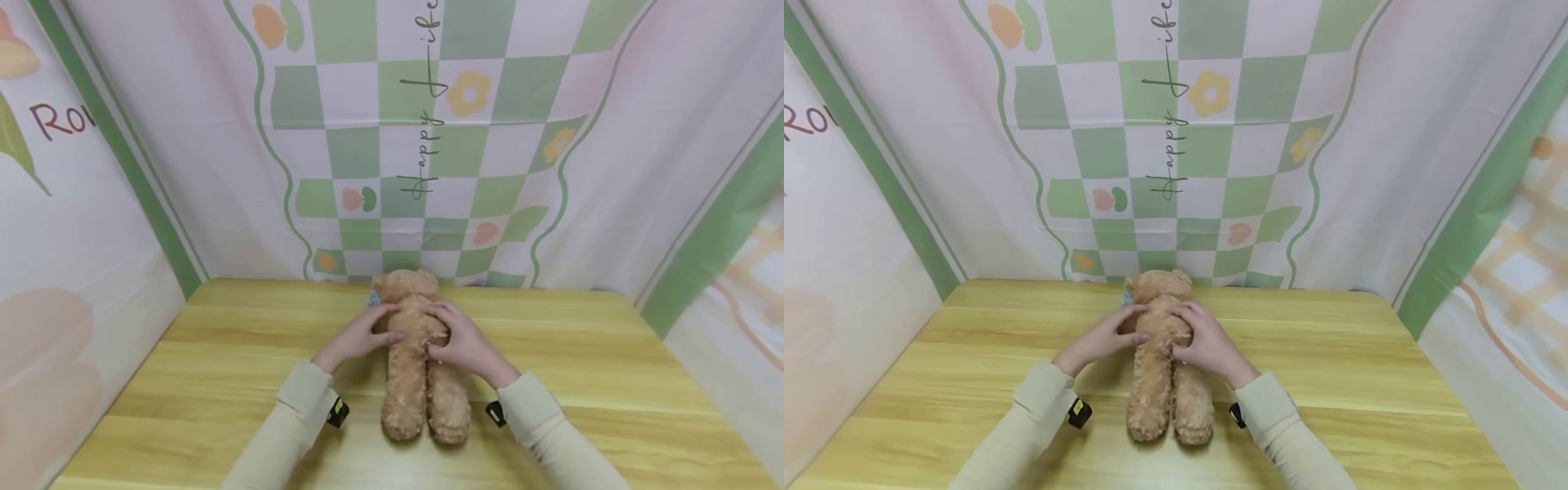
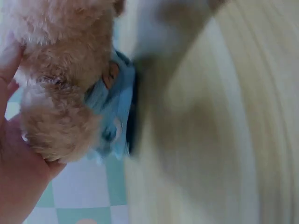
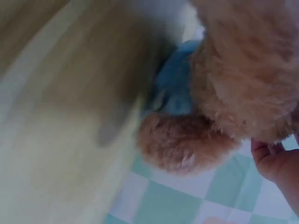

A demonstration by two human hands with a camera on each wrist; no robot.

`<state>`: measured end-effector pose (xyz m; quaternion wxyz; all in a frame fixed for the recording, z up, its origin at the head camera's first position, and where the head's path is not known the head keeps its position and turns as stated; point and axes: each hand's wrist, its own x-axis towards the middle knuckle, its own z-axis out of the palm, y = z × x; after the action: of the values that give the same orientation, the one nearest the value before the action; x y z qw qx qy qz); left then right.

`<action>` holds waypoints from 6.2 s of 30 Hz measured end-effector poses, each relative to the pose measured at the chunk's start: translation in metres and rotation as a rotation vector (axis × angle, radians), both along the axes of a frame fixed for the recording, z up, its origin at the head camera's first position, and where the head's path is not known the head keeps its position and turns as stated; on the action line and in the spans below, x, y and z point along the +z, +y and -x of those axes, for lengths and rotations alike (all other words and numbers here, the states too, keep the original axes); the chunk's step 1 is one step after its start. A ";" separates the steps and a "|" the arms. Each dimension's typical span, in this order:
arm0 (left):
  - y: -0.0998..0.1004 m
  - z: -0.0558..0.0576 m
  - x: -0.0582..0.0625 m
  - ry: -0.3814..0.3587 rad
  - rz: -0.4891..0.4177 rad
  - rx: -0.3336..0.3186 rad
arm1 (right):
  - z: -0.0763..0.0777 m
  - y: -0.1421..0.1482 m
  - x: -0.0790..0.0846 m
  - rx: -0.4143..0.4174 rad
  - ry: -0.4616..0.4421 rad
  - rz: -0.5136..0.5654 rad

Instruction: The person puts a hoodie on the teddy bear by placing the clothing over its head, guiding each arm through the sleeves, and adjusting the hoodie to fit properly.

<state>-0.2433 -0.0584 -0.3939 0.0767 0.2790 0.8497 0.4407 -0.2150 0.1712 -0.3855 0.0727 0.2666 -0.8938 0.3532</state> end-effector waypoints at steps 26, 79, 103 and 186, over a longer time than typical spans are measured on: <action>0.042 -0.016 -0.009 0.170 0.209 -0.033 | 0.041 0.020 0.007 -0.235 -0.160 0.067; 0.055 0.012 -0.014 0.218 0.195 0.492 | 0.060 0.010 0.000 -0.049 -0.369 -0.045; 0.045 0.001 -0.015 0.437 0.311 0.451 | 0.053 -0.003 -0.018 -0.217 0.010 -0.033; 0.030 0.018 -0.018 0.480 0.390 0.206 | 0.037 -0.006 -0.026 -0.235 -0.042 0.018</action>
<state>-0.2610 -0.0283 -0.4114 -0.1189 0.2675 0.9357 0.1969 -0.2523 0.1656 -0.4112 0.0975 0.1518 -0.9170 0.3558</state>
